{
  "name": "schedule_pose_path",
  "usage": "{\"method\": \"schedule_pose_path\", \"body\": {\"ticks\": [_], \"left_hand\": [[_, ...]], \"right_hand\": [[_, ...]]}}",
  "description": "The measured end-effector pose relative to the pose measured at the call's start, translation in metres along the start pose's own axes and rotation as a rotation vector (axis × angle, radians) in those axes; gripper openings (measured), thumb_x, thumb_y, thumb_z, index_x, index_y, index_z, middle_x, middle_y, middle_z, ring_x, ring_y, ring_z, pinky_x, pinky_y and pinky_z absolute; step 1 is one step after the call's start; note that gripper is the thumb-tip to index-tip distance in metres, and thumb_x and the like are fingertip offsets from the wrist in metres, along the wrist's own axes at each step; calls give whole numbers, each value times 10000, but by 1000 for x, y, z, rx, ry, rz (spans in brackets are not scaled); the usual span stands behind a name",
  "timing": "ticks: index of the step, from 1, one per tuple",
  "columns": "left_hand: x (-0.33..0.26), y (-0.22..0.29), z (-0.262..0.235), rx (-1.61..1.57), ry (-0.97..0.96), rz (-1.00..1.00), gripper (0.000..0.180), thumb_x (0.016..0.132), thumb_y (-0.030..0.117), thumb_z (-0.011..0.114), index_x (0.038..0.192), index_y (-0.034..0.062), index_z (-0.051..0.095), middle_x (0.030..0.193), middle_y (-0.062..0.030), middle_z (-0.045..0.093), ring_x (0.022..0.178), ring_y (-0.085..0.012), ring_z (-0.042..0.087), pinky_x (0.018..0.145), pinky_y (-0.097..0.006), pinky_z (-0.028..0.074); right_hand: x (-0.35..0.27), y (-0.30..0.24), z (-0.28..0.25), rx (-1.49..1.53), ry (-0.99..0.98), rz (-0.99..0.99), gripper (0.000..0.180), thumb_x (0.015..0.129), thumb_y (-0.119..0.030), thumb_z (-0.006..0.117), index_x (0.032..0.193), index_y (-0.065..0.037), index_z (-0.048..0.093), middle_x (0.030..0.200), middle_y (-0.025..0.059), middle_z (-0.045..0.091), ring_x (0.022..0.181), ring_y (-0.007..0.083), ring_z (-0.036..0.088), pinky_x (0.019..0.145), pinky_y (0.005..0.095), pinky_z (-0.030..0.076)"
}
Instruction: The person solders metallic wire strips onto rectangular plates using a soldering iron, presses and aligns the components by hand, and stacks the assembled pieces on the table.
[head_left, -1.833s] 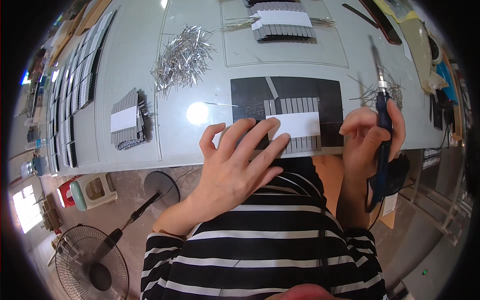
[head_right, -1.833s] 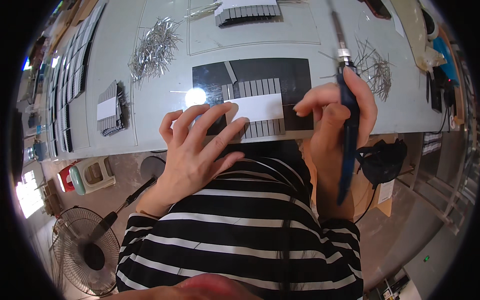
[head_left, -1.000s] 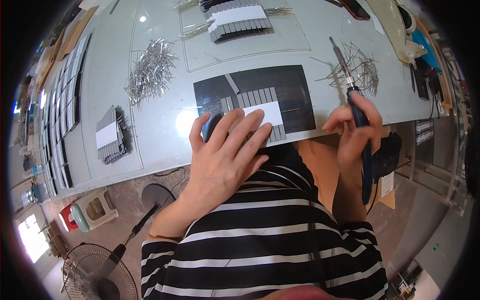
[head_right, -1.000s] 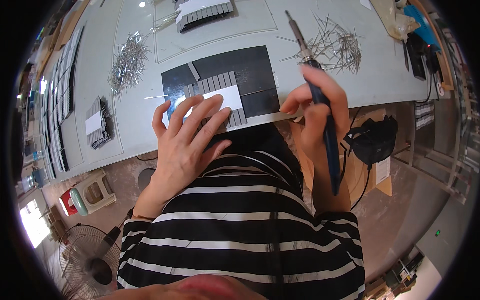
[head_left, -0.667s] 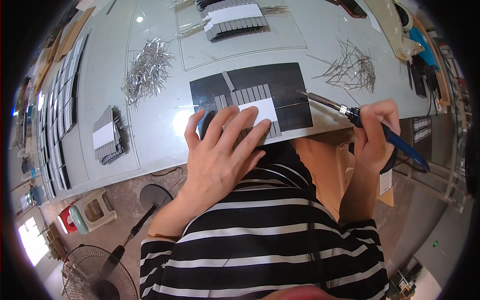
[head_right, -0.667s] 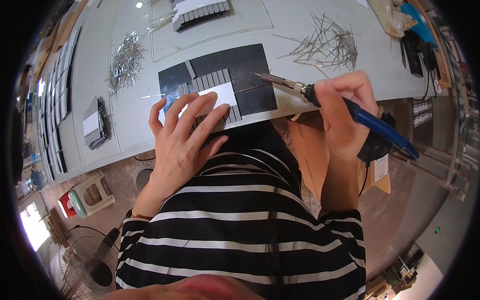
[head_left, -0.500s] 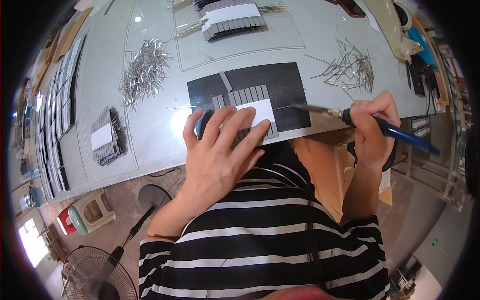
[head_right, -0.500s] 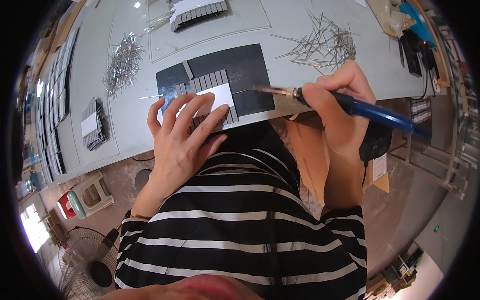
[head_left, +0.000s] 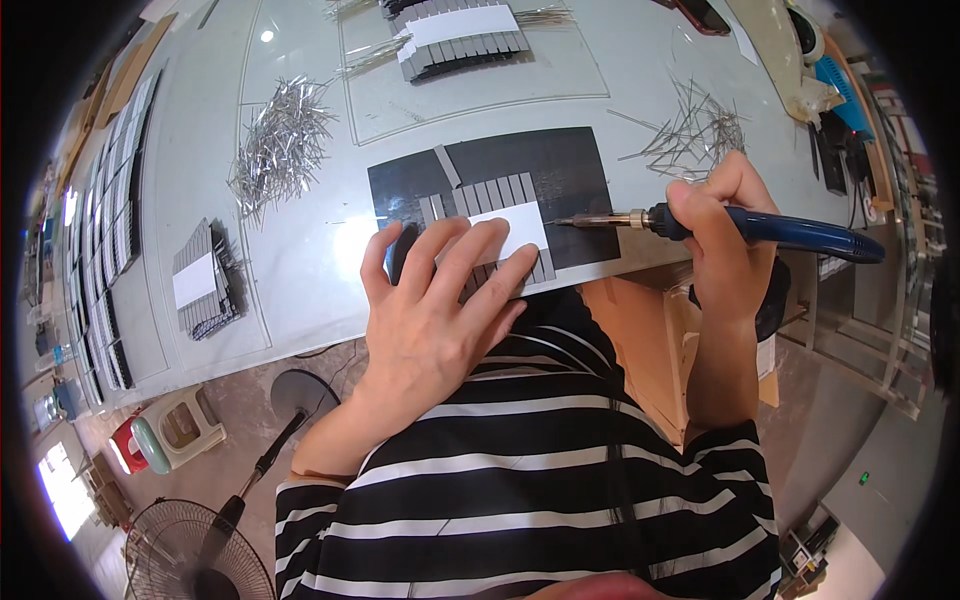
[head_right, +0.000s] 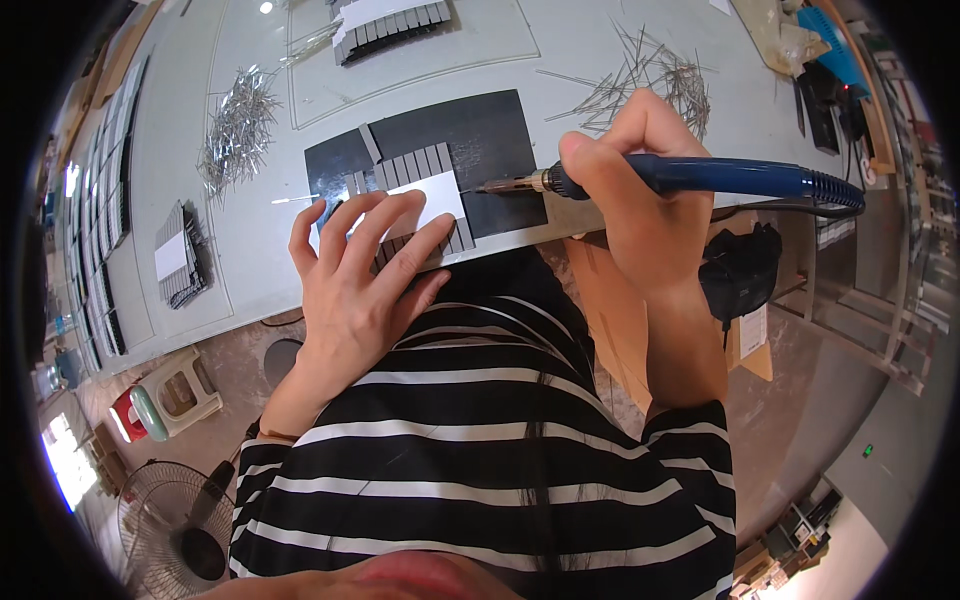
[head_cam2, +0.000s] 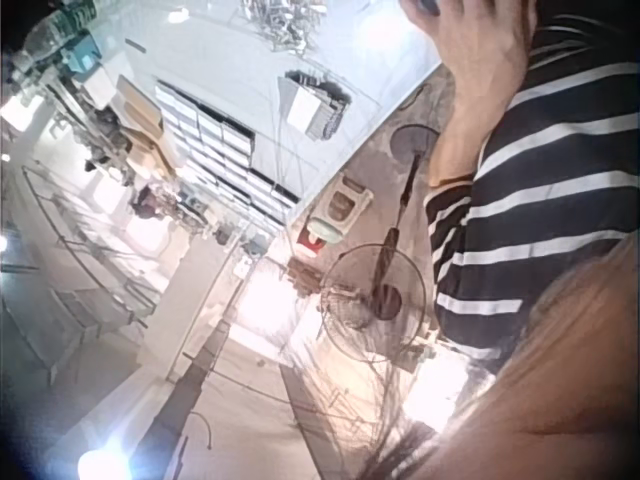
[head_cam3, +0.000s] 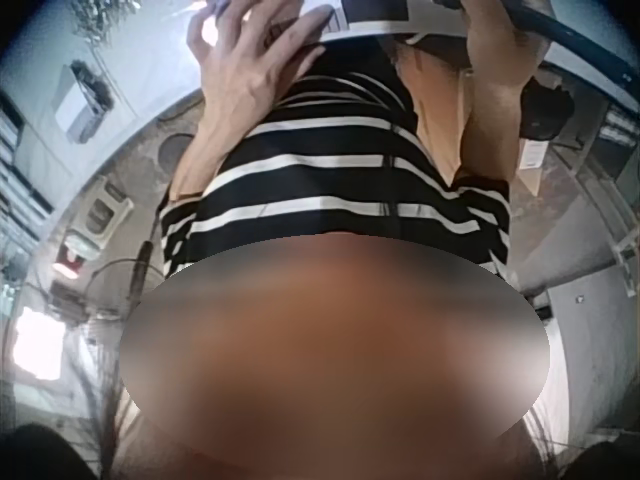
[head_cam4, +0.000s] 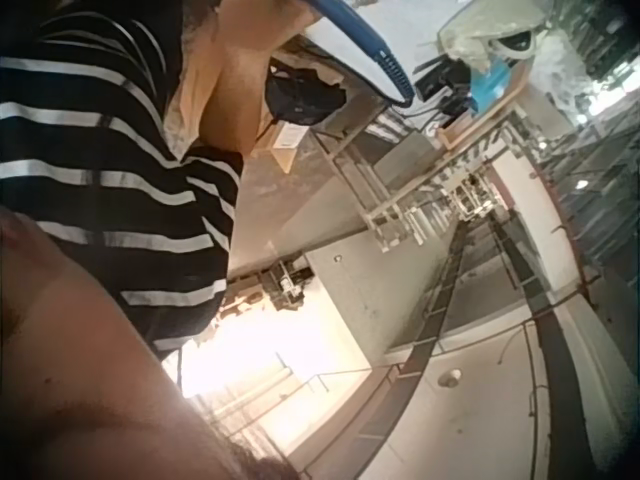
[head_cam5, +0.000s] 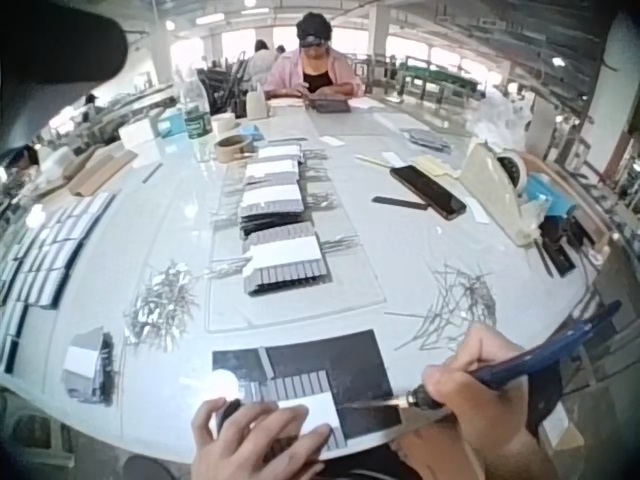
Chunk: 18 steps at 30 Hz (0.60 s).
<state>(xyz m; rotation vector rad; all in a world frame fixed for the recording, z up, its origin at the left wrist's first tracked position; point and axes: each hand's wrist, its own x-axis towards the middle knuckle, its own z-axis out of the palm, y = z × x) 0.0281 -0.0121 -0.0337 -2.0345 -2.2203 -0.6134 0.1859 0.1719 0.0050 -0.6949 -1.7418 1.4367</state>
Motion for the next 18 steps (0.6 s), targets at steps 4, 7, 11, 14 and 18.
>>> {"method": "schedule_pose_path", "body": {"ticks": [4, 7, 11, 14, 18], "left_hand": [[0, 1, -1, -6, -7, -9, 511, 747, 266, 794, 1235, 240, 644, 1283, -19, 548, 1193, -246, 495, 1076, -507, 243], [0, 1, -1, -9, -10, -12, 509, 747, 265, 794, 1233, 241, 644, 1283, -17, 548, 1195, -245, 493, 1076, -507, 243], [1, 0, 0, -8, -10, -12, 514, 740, 261, 796, 1230, 243, 641, 1284, -15, 547, 1199, -243, 490, 1076, -506, 243], [1, 0, 0, -9, -6, -9, 524, 737, 259, 797, 1235, 245, 635, 1287, -14, 545, 1198, -242, 491, 1075, -510, 243], [0, 0, 1, 3, -2, -11, 542, 732, 257, 798, 1246, 243, 627, 1290, -16, 542, 1202, -241, 490, 1073, -517, 241]], "right_hand": [[2, -2, 2, -53, -7, 5, 290, 826, -16, 679, 652, -67, 453, 598, -79, 409, 570, -9, 316, 501, 192, 240], [4, -8, 5, -77, 1, 32, 295, 821, -15, 675, 647, -65, 443, 595, -79, 390, 574, -4, 313, 503, 197, 238], [9, -14, 4, -172, 8, -37, 304, 819, -11, 669, 636, -64, 432, 596, -79, 381, 580, 1, 313, 508, 199, 243], [10, -18, 2, -234, 41, -90, 303, 819, -1, 670, 639, -64, 435, 600, -77, 388, 581, 1, 319, 511, 196, 247], [6, -15, 4, -250, 104, -183, 283, 834, 9, 685, 670, -58, 464, 607, -72, 412, 584, -3, 339, 517, 181, 255]]}}
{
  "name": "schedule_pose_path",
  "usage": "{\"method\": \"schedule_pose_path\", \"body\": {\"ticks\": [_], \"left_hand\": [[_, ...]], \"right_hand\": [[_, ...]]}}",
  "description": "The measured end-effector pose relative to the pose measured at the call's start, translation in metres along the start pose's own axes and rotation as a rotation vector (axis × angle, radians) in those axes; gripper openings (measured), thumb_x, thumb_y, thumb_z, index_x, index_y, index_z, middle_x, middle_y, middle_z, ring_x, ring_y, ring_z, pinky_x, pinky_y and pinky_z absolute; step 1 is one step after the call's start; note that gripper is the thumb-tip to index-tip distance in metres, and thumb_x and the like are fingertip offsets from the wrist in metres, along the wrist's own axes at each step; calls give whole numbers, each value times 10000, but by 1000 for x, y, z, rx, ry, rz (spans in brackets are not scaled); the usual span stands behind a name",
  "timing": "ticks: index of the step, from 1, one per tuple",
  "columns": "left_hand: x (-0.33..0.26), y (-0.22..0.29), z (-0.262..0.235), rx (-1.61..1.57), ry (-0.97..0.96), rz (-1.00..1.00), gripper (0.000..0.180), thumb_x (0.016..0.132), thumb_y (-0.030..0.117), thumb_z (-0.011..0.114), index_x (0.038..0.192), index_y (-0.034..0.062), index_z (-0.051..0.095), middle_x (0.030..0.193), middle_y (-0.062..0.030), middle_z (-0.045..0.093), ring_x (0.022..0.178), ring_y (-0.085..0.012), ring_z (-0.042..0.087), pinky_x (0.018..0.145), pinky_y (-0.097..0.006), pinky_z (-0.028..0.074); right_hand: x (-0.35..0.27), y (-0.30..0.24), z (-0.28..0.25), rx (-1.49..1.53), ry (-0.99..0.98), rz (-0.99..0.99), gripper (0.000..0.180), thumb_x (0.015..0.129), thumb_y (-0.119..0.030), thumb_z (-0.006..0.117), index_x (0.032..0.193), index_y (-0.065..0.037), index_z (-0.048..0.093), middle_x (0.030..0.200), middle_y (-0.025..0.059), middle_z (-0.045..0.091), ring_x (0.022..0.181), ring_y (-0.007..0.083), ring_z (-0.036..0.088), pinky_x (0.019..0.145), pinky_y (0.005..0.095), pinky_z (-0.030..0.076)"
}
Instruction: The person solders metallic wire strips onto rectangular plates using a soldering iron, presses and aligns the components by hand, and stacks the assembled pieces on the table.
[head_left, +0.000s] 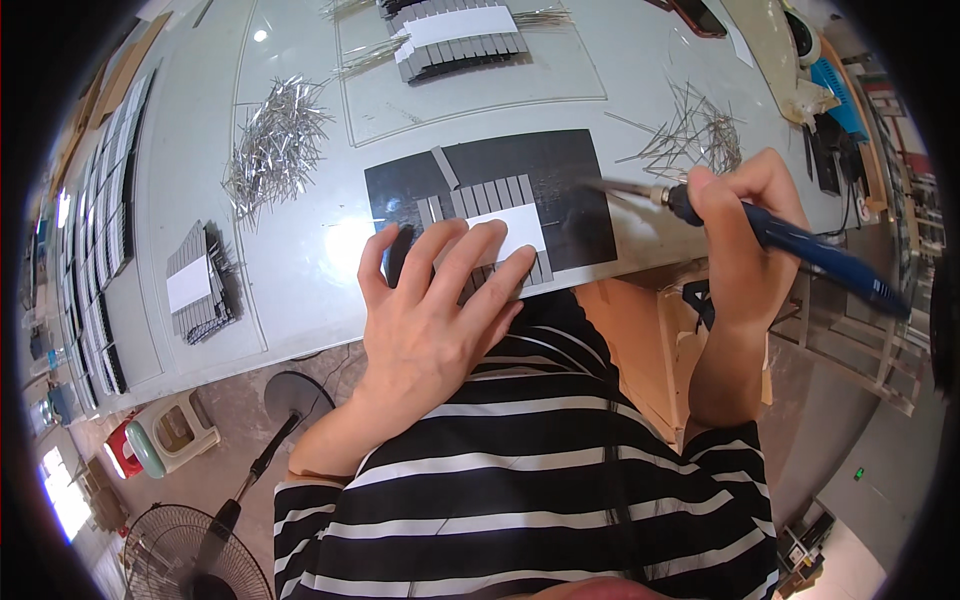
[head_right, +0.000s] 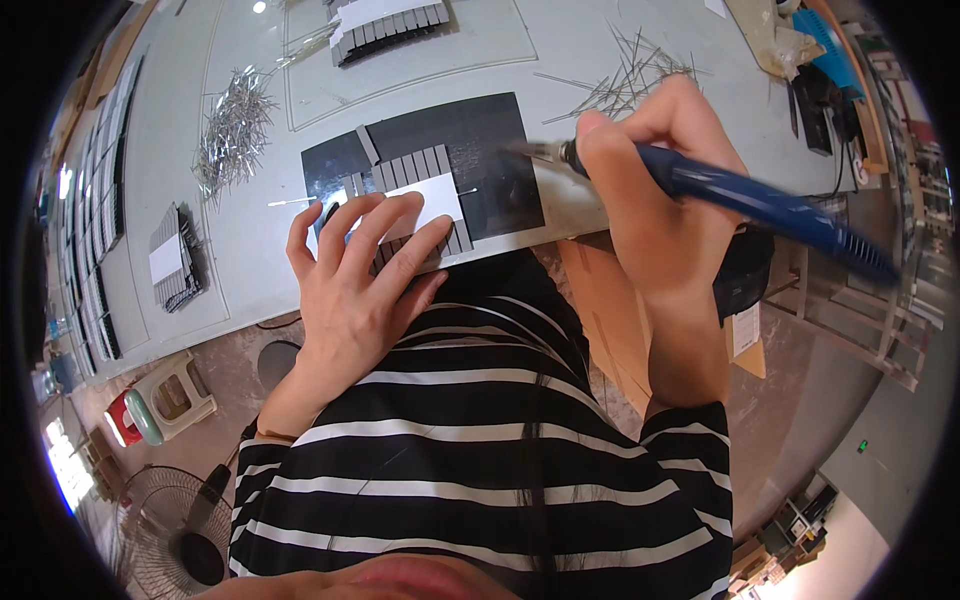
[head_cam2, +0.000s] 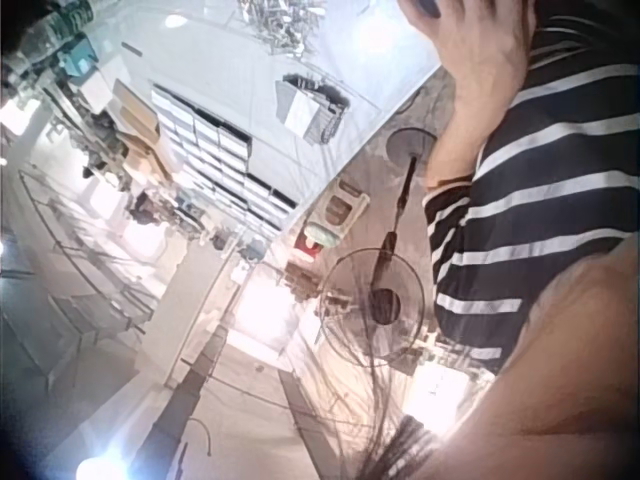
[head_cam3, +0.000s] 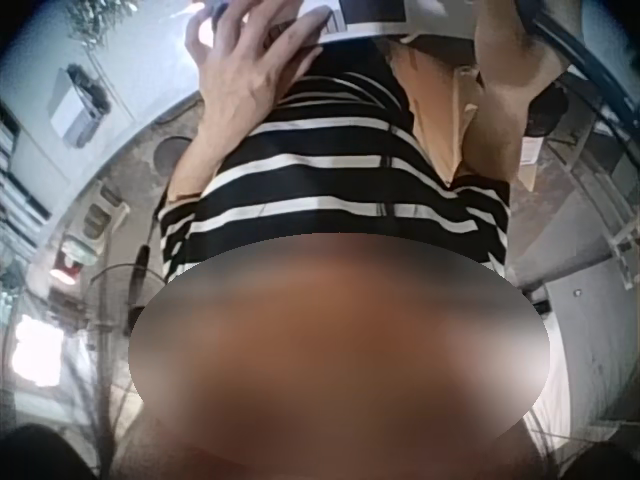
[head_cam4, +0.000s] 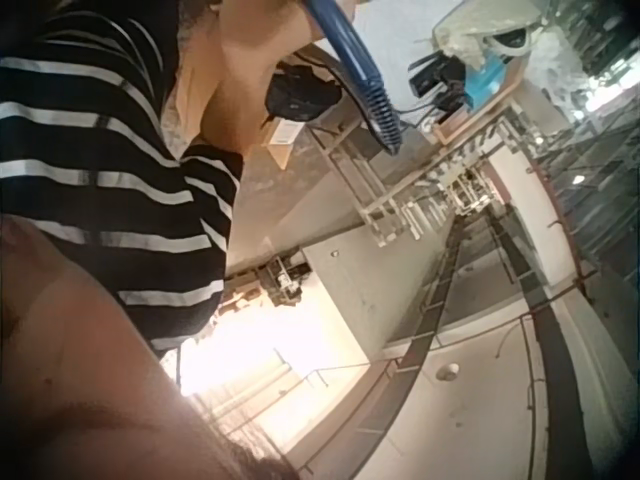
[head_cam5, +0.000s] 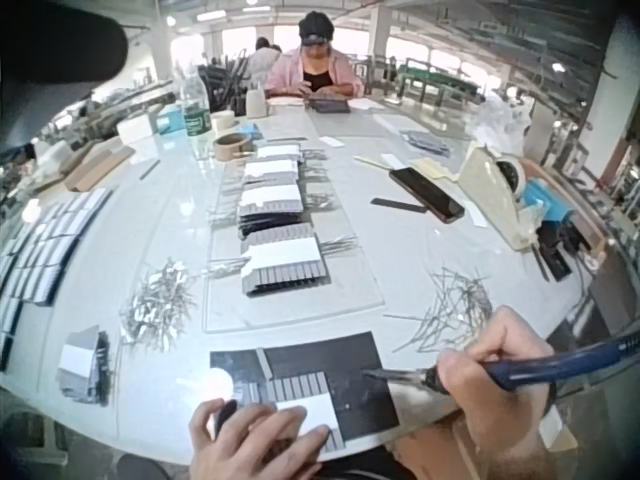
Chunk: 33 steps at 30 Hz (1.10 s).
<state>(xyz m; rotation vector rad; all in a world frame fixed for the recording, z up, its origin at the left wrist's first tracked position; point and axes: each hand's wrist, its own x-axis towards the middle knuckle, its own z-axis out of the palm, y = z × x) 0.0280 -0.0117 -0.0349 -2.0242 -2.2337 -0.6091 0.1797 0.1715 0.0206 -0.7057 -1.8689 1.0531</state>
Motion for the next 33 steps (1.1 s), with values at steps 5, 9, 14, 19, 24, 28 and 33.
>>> {"method": "schedule_pose_path", "body": {"ticks": [5, 9, 14, 19, 24, 28, 33], "left_hand": [[-1, 0, 0, -16, 0, -16, 595, 707, 245, 804, 1266, 230, 601, 1299, -22, 528, 1205, -249, 488, 1075, -533, 222], [-5, 0, 3, -28, 26, -9, 607, 712, 244, 801, 1282, 224, 591, 1293, -24, 527, 1214, -249, 486, 1070, -533, 216], [-8, -2, -1, -87, 30, -10, 572, 736, 248, 792, 1273, 194, 601, 1309, -31, 526, 1233, -250, 479, 1080, -523, 201], [-14, -8, -19, -79, 42, -74, 552, 738, 264, 797, 1252, 173, 618, 1311, -46, 539, 1240, -265, 476, 1090, -513, 201], [-20, -20, -23, -7, 73, -121, 495, 787, 348, 762, 1220, 151, 630, 1296, -56, 553, 1238, -272, 479, 1082, -507, 226], [-25, -24, -24, 7, 66, -127, 502, 797, 372, 747, 1220, 131, 627, 1298, -62, 552, 1239, -281, 476, 1086, -500, 231], [-25, -23, -25, -37, 83, -110, 495, 762, 331, 773, 1191, 126, 635, 1264, -58, 558, 1235, -279, 473, 1079, -526, 221]], "right_hand": [[-10, 0, 4, -90, 74, -84, 245, 857, -85, 755, 992, 2, 570, 776, 22, 618, 659, 30, 515, 593, 171, 407], [-19, 10, 4, -136, 60, -39, 368, 886, -159, 732, 1143, 23, 542, 956, 101, 636, 825, 118, 602, 764, 233, 475], [-24, 22, 2, -112, 36, -6, 407, 979, -296, 608, 1220, 23, 534, 852, 68, 622, 748, 92, 555, 709, 227, 458], [-29, 15, -15, -147, -48, 54, 374, 1010, -288, 557, 1223, 17, 585, 773, 28, 590, 700, 80, 536, 667, 211, 448], [-26, 8, -16, -65, 10, 140, 215, 985, -148, 571, 1078, 28, 655, 671, 14, 544, 603, 63, 497, 585, 194, 402], [-21, 7, -21, 60, 85, 243, 235, 984, -170, 563, 1112, 16, 629, 617, 21, 532, 554, 59, 460, 525, 201, 349], [-7, 19, -36, 588, 185, 288, 122, 934, -105, 597, 993, -50, 505, 630, 37, 500, 477, 111, 458, 450, 222, 315]]}}
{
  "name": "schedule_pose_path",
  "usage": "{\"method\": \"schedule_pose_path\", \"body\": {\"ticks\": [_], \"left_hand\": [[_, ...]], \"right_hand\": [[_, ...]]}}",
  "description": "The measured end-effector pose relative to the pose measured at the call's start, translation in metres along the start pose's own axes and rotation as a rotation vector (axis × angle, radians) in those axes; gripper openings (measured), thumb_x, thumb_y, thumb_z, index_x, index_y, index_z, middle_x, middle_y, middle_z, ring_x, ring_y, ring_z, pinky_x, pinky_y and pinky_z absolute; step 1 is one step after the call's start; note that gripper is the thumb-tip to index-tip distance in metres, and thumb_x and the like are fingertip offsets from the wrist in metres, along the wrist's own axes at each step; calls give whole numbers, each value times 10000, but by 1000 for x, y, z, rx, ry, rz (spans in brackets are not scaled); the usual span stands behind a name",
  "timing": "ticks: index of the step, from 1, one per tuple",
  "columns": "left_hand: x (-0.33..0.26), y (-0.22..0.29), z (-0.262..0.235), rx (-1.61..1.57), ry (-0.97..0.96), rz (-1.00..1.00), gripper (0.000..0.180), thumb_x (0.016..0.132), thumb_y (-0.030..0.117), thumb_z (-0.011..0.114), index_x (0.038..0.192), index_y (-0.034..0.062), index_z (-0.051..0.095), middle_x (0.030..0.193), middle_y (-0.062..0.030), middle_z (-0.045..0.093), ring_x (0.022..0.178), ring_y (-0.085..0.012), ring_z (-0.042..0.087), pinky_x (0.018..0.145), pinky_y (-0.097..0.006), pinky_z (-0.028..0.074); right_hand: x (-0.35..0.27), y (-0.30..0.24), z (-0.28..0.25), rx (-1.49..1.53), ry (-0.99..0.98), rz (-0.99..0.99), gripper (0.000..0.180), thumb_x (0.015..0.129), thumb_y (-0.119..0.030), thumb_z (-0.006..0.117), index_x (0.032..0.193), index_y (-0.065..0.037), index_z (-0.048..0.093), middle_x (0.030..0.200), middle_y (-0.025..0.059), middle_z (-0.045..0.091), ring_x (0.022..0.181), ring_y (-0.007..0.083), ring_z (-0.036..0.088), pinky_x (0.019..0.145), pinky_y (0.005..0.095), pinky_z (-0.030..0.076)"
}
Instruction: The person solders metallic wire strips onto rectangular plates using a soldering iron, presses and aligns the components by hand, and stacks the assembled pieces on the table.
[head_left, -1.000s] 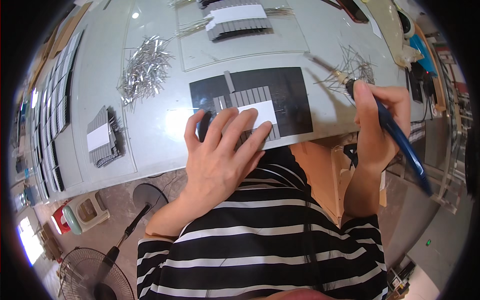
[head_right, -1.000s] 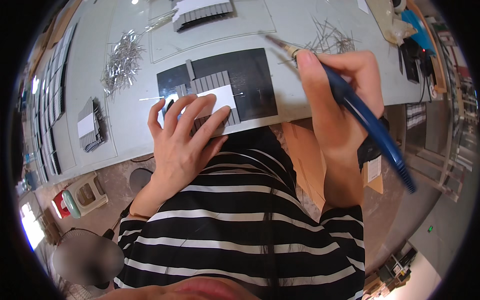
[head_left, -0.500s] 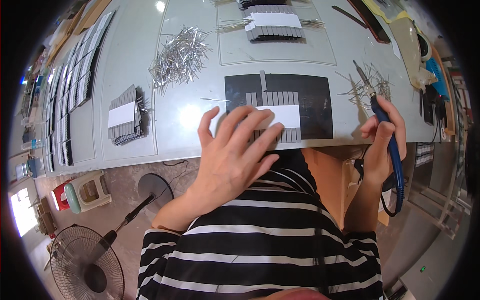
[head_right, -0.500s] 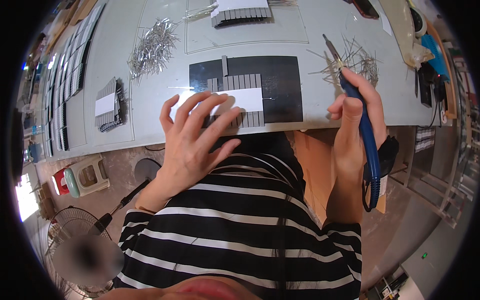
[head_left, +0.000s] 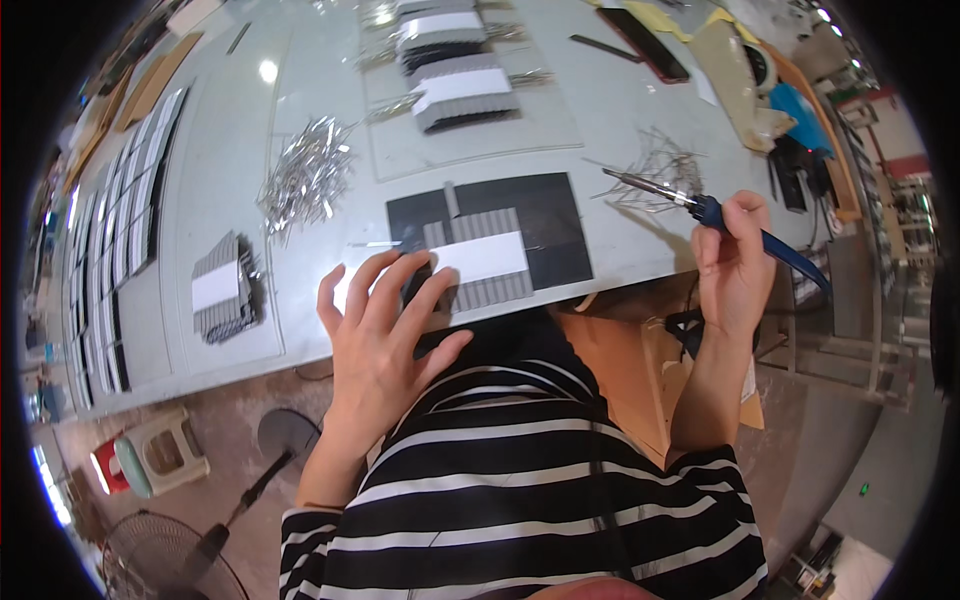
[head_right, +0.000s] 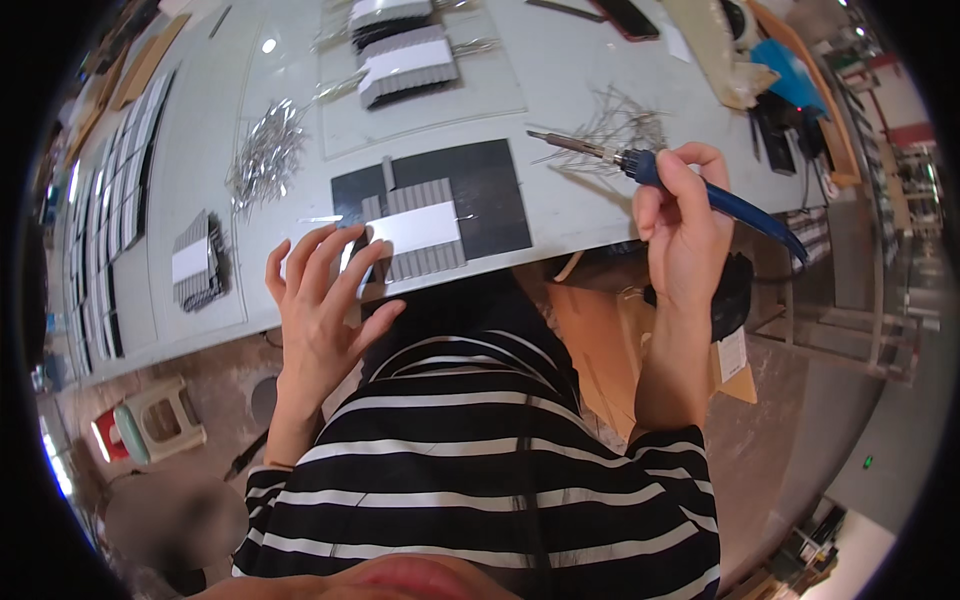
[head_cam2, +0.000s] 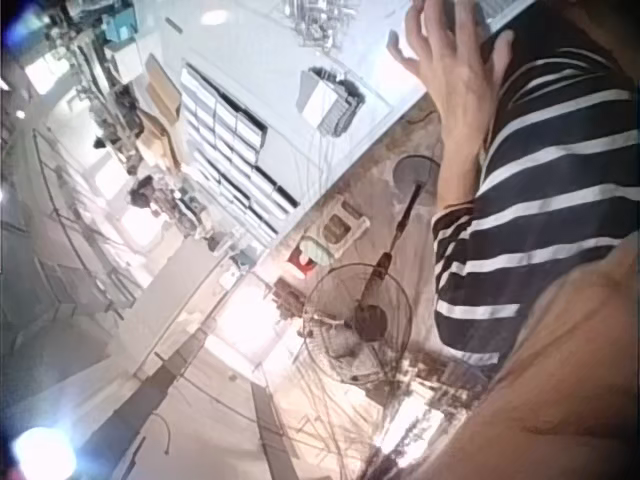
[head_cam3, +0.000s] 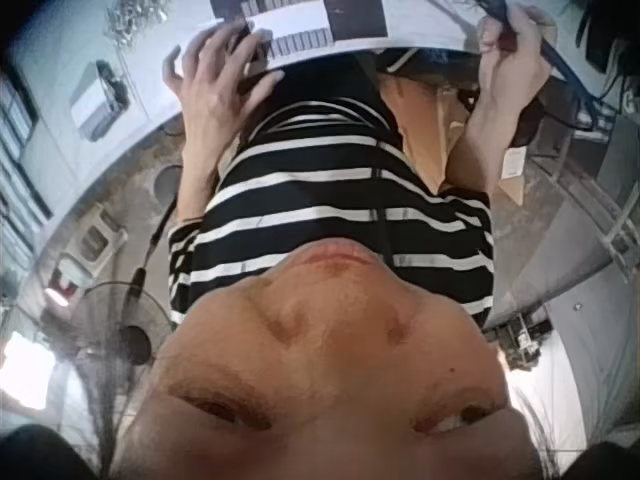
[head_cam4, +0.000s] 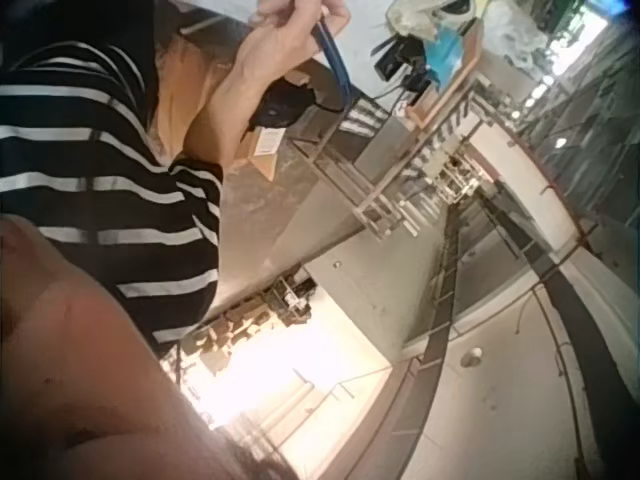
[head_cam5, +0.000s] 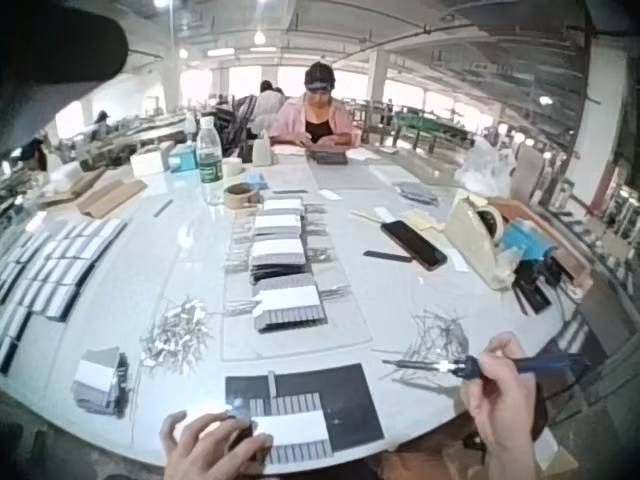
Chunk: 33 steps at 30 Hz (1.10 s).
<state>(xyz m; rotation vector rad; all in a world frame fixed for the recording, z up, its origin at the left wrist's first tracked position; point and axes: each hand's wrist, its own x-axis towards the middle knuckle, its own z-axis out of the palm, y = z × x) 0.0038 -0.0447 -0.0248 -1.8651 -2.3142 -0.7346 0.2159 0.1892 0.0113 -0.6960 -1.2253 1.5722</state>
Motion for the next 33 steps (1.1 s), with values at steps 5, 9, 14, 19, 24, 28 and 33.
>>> {"method": "schedule_pose_path", "body": {"ticks": [5, 9, 14, 19, 24, 28, 33], "left_hand": [[1, -3, 5, 63, -19, 27, 523, 764, 354, 767, 1231, 163, 626, 1297, -27, 560, 1255, -278, 466, 1098, -524, 201], [4, -1, 6, 109, -51, 63, 569, 755, 366, 768, 1258, 157, 602, 1324, -15, 560, 1266, -285, 453, 1116, -523, 178], [7, 1, 12, 139, -66, 73, 603, 729, 355, 792, 1267, 167, 595, 1330, -9, 556, 1257, -289, 458, 1122, -529, 190], [10, 1, 13, 166, -62, 77, 623, 708, 358, 804, 1267, 180, 597, 1328, -13, 559, 1241, -287, 465, 1121, -527, 196], [12, -1, 13, 210, -84, 93, 603, 720, 387, 767, 1248, 142, 612, 1336, -44, 558, 1261, -303, 449, 1126, -528, 209], [9, 1, 11, 199, -73, 109, 596, 722, 407, 757, 1238, 142, 620, 1317, -50, 563, 1249, -302, 455, 1119, -528, 215], [5, 2, 9, 181, -101, 85, 625, 708, 406, 771, 1273, 196, 606, 1308, -33, 559, 1225, -296, 456, 1106, -531, 222]], "right_hand": [[25, -10, -53, 90, 103, -196, 179, 925, -102, 634, 821, -82, 490, 593, 6, 466, 460, 87, 437, 436, 211, 283], [63, -52, -113, -173, 559, -537, 252, 870, -134, 740, 809, -70, 504, 618, 13, 527, 479, 65, 465, 421, 193, 296], [106, -97, -190, -325, 668, -507, 221, 868, -186, 696, 821, -31, 547, 663, 66, 622, 510, 87, 539, 449, 192, 376], [151, -101, -216, -563, 701, -403, 218, 838, -203, 652, 795, -1, 584, 589, 82, 615, 448, 96, 517, 425, 222, 391], [174, -97, -222, -683, 669, -308, 246, 835, -226, 636, 778, 10, 599, 576, 87, 618, 439, 102, 514, 430, 240, 403], [186, -95, -225, -707, 678, -224, 244, 837, -255, 657, 725, -46, 601, 574, 30, 595, 409, 65, 460, 399, 203, 342], [219, -64, -248, -751, 633, -122, 302, 768, -313, 752, 832, -29, 671, 656, 58, 658, 504, 88, 578, 466, 212, 451]]}}
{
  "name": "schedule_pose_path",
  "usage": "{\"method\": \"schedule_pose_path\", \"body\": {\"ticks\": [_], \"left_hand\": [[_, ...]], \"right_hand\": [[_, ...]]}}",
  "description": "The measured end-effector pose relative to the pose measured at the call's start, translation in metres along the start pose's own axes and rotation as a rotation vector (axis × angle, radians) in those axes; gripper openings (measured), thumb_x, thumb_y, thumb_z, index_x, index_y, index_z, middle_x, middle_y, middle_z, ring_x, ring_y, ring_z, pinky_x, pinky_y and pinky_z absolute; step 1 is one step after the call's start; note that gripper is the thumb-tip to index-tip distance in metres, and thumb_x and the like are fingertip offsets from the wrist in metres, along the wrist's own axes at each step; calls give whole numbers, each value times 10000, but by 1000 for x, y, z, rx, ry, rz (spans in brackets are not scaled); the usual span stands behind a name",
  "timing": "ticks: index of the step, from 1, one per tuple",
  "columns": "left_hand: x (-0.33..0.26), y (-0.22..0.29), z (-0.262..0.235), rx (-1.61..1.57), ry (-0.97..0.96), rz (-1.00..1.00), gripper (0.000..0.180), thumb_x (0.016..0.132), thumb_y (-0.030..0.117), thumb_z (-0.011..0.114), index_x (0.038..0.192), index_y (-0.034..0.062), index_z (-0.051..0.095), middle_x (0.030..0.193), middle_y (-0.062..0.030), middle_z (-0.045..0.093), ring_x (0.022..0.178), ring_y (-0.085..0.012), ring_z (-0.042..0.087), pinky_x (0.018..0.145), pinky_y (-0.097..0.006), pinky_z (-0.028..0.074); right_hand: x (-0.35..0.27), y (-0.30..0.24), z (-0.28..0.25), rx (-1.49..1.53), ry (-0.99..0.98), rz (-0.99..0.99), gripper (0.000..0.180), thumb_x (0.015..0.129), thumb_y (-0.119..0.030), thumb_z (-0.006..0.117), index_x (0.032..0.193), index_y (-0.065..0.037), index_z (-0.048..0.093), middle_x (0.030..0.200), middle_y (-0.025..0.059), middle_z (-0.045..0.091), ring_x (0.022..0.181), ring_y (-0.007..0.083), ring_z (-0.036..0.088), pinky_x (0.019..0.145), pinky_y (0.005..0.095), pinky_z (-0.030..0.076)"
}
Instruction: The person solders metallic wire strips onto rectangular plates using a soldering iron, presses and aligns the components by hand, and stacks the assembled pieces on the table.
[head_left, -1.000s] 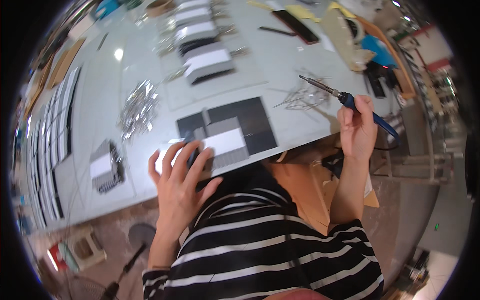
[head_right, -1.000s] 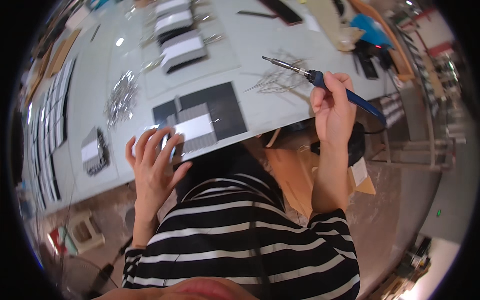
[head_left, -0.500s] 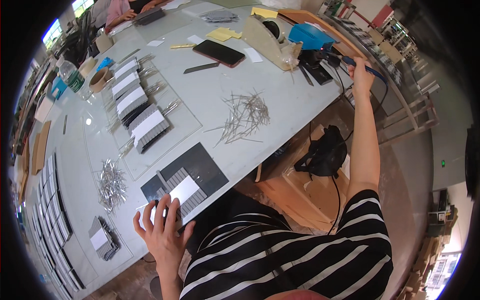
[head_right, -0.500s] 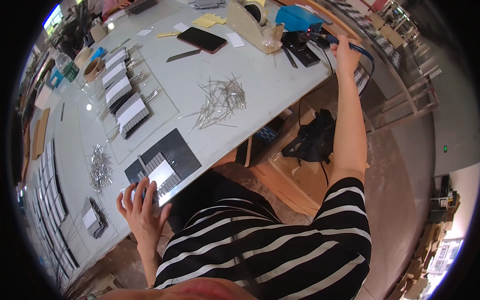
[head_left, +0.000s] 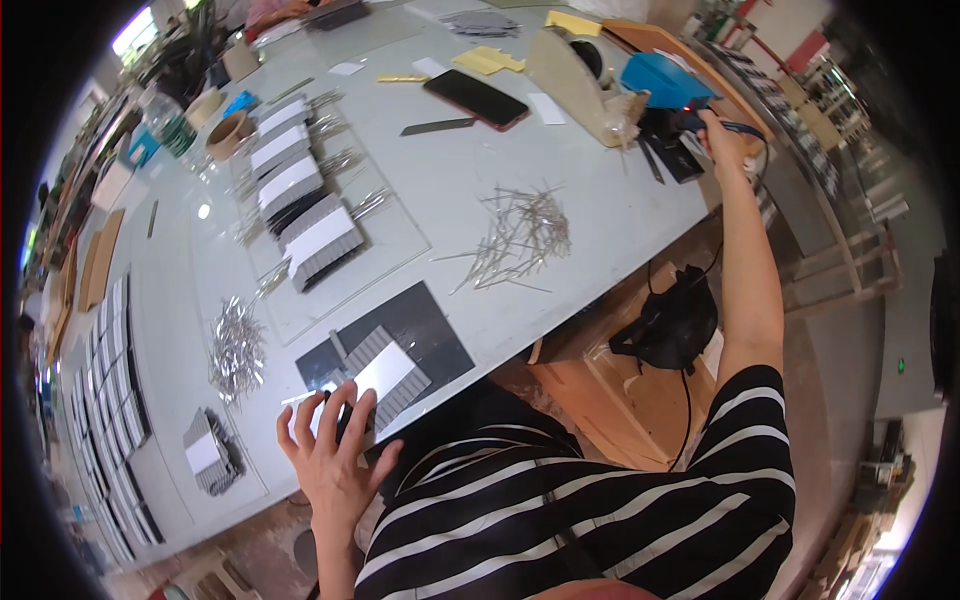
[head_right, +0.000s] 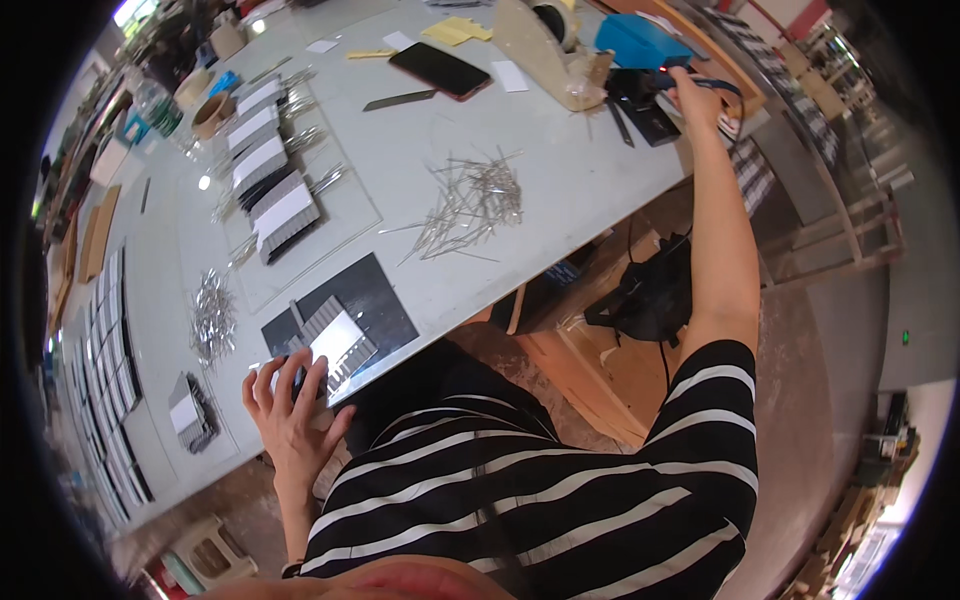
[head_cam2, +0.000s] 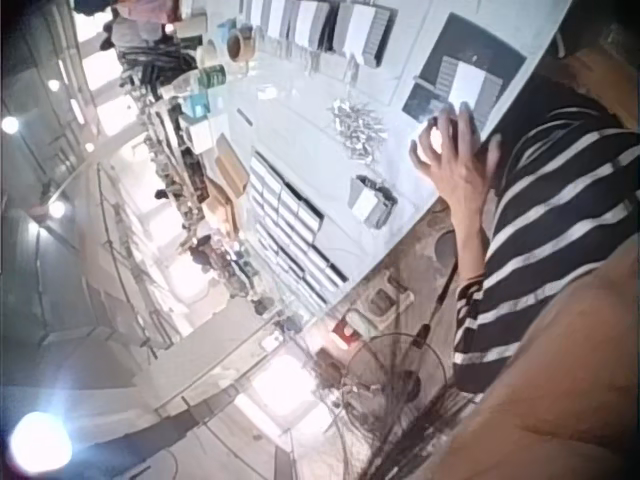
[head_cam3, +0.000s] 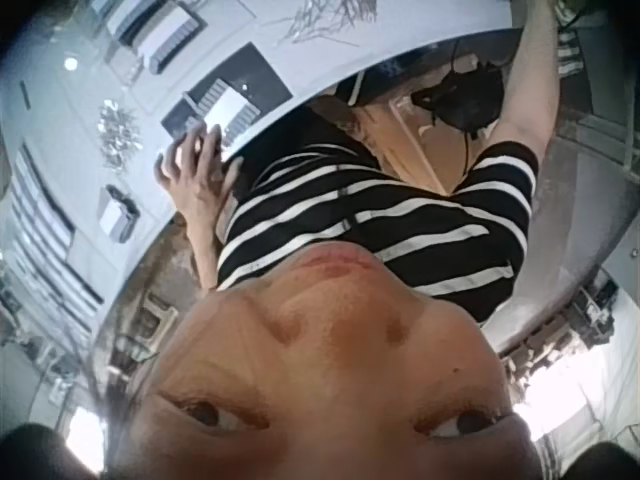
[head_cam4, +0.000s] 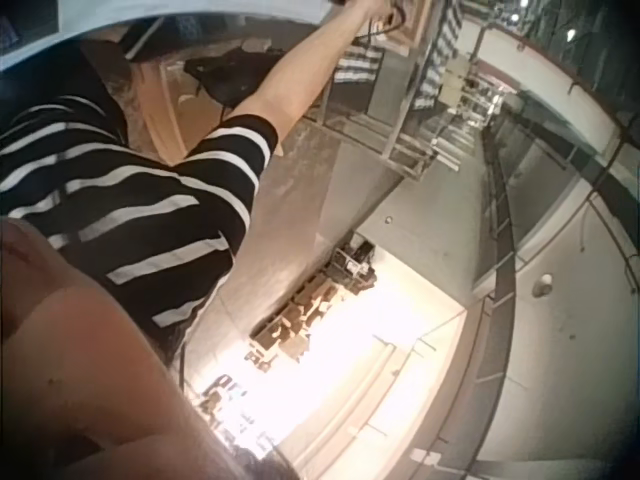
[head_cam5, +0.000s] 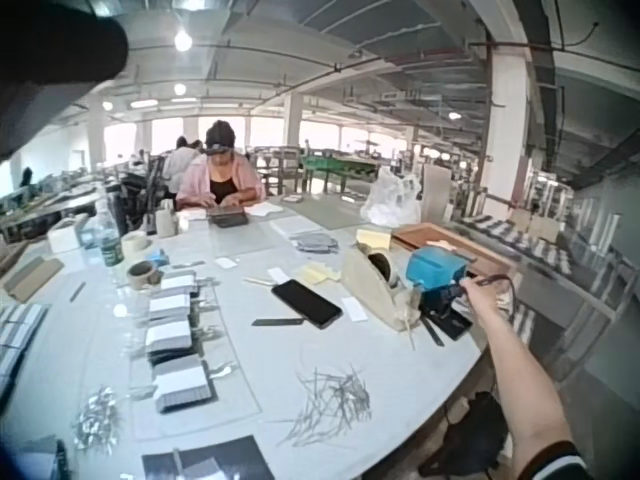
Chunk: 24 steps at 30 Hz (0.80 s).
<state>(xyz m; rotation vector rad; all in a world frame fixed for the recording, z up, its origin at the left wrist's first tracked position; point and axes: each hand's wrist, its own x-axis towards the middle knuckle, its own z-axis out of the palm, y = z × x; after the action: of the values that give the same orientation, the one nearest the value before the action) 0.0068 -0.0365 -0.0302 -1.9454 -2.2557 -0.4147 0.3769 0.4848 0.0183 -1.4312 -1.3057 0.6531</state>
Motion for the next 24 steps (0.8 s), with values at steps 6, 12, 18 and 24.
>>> {"method": "schedule_pose_path", "body": {"ticks": [6, 12, 18, 24], "left_hand": [[4, -1, -6, -72, -29, -27, 639, 732, 399, 757, 1324, 241, 573, 1342, 1, 531, 1223, -284, 446, 1098, -537, 226], [10, -10, -11, -190, -15, 42, 627, 766, 426, 736, 1324, 199, 563, 1372, -14, 515, 1238, -293, 437, 1081, -533, 234], [39, -21, -19, -177, 64, 236, 384, 801, 175, 695, 1182, 150, 653, 1220, 10, 622, 1172, -253, 507, 1055, -477, 308], [74, -33, -2, -209, 10, 441, 365, 832, 154, 669, 1196, 179, 669, 1254, 37, 625, 1177, -259, 518, 1049, -456, 339]], "right_hand": [[36, 28, -15, 243, -198, 121, 326, 801, -504, 762, 813, -207, 627, 596, -69, 551, 468, 15, 483, 397, 148, 340], [8, 13, -31, -165, -262, 221, 528, 761, -603, 761, 722, -118, 557, 623, -53, 517, 466, 2, 424, 371, 151, 280], [-256, -82, 51, -11, -814, -327, 220, 865, -136, 724, 1026, -104, 578, 927, -9, 647, 851, 85, 572, 711, 218, 424], [-362, -94, 95, -14, -998, -892, 254, 778, -16, 725, 991, -56, 592, 850, 24, 666, 869, 196, 603, 813, 332, 423]]}}
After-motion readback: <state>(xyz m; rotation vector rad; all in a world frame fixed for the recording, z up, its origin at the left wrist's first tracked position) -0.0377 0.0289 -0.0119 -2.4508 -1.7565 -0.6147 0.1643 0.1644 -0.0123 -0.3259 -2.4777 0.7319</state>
